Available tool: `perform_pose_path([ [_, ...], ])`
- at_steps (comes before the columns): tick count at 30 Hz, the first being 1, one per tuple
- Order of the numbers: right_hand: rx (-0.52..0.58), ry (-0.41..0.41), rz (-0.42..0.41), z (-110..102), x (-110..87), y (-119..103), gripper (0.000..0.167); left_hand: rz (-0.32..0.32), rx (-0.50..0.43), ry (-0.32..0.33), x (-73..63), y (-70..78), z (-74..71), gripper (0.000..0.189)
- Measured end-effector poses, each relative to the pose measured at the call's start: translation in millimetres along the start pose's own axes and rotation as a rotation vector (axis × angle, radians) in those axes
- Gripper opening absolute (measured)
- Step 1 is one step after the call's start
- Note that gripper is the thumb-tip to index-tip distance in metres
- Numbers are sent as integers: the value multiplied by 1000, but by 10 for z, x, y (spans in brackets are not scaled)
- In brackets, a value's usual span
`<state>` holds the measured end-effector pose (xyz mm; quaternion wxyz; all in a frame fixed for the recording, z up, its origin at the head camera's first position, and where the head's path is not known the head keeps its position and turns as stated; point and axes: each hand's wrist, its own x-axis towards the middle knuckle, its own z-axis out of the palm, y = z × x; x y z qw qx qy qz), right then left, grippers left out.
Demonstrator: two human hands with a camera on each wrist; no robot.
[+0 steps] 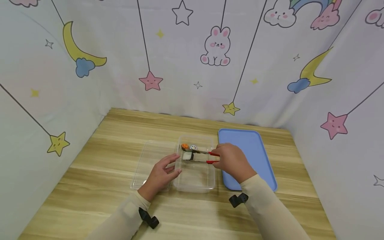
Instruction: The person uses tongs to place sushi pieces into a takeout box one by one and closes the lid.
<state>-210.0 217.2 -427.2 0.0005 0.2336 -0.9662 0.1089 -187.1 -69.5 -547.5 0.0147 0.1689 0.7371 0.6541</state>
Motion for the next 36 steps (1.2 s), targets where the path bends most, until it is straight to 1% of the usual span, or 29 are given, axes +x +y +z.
perform_pose_path([
  [2, 29, -2, 17, -4, -31, 29, 40, 1, 9, -6, 3, 3, 1, 56],
  [4, 68, 6, 53, -10, -76, 75, 41, 6, 16, -8, 6, -11, 3, 56],
  [7, 136, 48, 101, -28, -193, 192, 42, 5, 18, 4, 3, -28, 16, 55],
  [10, 211, 126, 146, -39, -389, 390, 45, -2, 20, 11, -5, -38, 23, 55],
  [12, 273, 183, 188, -43, -560, 548, 48, -8, 21, 9, -8, -22, 29, 55],
  [14, 294, 234, 239, -42, -762, 717, 51, -6, 21, 1, -10, -14, 28, 56],
  [16, 285, 264, 295, -36, -974, 870, 54, -13, 18, 7, -11, -2, 36, 56],
  [19, 222, 272, 371, 13, -1300, 1083, 58, -22, 10, 16, -18, 8, 44, 56],
  [23, 212, 240, 464, 144, -1698, 1299, 57, -25, 8, 27, -34, 13, 49, 55],
  [26, 206, 213, 517, 240, -1947, 1410, 58, -30, 10, 32, -50, 15, 54, 55],
  [30, 196, 211, 543, 322, -2180, 1503, 57, -38, 11, 36, -60, 15, 72, 55],
  [33, 180, 238, 512, 356, -2268, 1535, 54, -30, -2, 42, -59, 23, 93, 55],
  [36, 153, 270, 472, 379, -2304, 1543, 49, -26, -13, 53, -60, 30, 117, 56],
])
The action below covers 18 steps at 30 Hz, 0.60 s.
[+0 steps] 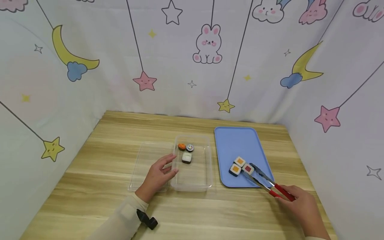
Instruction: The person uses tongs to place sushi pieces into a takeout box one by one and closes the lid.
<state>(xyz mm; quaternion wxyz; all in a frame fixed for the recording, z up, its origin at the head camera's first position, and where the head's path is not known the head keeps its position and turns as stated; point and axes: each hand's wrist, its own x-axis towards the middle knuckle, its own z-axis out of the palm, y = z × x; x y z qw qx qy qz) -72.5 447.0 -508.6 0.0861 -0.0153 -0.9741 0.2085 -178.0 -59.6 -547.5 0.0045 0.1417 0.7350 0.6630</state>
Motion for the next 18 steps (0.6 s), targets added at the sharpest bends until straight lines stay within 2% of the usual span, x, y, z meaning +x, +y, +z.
perform_pose_path([
  [4, -20, 15, -25, 9, 1, -15, 46, -9, 3, 3, -2, -15, 0, 56],
  [10, -38, 6, -11, -40, 26, -33, 48, -10, 31, -14, 12, -15, -17, 56],
  [18, -28, 44, 31, -157, 46, -49, 47, 2, 28, -22, 25, -44, -20, 56],
])
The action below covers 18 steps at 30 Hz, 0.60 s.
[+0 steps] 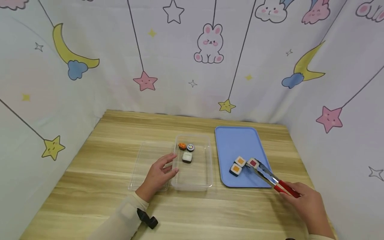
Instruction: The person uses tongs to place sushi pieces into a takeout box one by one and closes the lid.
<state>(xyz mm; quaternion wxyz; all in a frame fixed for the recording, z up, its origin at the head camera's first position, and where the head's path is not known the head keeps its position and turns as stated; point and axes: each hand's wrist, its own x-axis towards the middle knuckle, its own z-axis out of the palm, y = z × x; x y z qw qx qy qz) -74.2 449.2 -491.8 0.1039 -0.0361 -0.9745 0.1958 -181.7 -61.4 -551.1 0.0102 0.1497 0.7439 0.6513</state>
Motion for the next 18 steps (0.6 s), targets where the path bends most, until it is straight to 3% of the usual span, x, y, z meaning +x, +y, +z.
perform_pose_path([
  [4, 11, -3, 10, -46, 47, -123, 51, -5, -1, -9, -14, 5, 2, 56],
  [8, 70, -2, -48, -47, 179, -370, 49, -11, 8, -6, -26, 15, 5, 57],
  [12, 137, -39, -129, -2, 365, -694, 46, -7, 2, 5, -23, 8, 7, 56],
  [18, 131, -100, -343, 202, 611, -1198, 40, 10, -11, -1, -9, -5, 1, 55],
])
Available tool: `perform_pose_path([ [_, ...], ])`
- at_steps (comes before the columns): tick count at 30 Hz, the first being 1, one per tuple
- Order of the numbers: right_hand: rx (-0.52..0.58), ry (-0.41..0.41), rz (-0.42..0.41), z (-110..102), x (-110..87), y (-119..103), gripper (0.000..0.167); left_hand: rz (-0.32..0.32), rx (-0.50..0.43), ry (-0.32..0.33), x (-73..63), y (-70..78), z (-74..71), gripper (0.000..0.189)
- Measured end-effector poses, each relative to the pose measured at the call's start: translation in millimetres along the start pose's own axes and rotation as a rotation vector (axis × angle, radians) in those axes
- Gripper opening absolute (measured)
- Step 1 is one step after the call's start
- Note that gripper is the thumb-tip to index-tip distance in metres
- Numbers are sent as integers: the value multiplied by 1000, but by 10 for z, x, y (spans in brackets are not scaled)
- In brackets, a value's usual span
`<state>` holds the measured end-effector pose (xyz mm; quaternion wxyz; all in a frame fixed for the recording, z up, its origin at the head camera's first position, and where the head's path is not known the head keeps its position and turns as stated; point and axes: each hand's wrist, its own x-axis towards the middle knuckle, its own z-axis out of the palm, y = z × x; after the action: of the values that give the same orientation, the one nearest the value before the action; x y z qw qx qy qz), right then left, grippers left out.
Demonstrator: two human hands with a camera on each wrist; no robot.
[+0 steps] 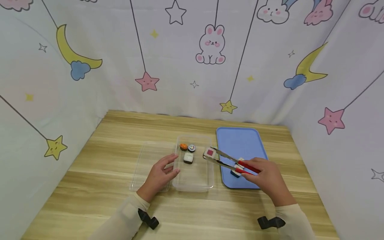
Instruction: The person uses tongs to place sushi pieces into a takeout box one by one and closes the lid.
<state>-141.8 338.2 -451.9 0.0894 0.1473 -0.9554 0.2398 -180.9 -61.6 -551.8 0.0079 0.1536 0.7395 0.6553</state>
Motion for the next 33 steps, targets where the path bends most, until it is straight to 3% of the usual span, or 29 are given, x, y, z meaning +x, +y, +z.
perform_pose_path([
  [3, 3, -64, -86, 159, 185, -182, 38, 3, 2, -2, 0, -9, -9, 56],
  [8, 16, -177, -139, 324, 425, -421, 37, 6, 13, -3, -1, 13, -2, 56],
  [20, -158, -331, -220, 407, 787, -724, 27, -9, 6, -7, -6, 29, -20, 56],
  [27, -183, -351, -234, 378, 818, -806, 29, -7, 4, -23, 0, 16, -24, 56],
  [33, -85, -267, -177, 259, 717, -669, 35, -3, 5, -18, -9, 24, -25, 55],
])
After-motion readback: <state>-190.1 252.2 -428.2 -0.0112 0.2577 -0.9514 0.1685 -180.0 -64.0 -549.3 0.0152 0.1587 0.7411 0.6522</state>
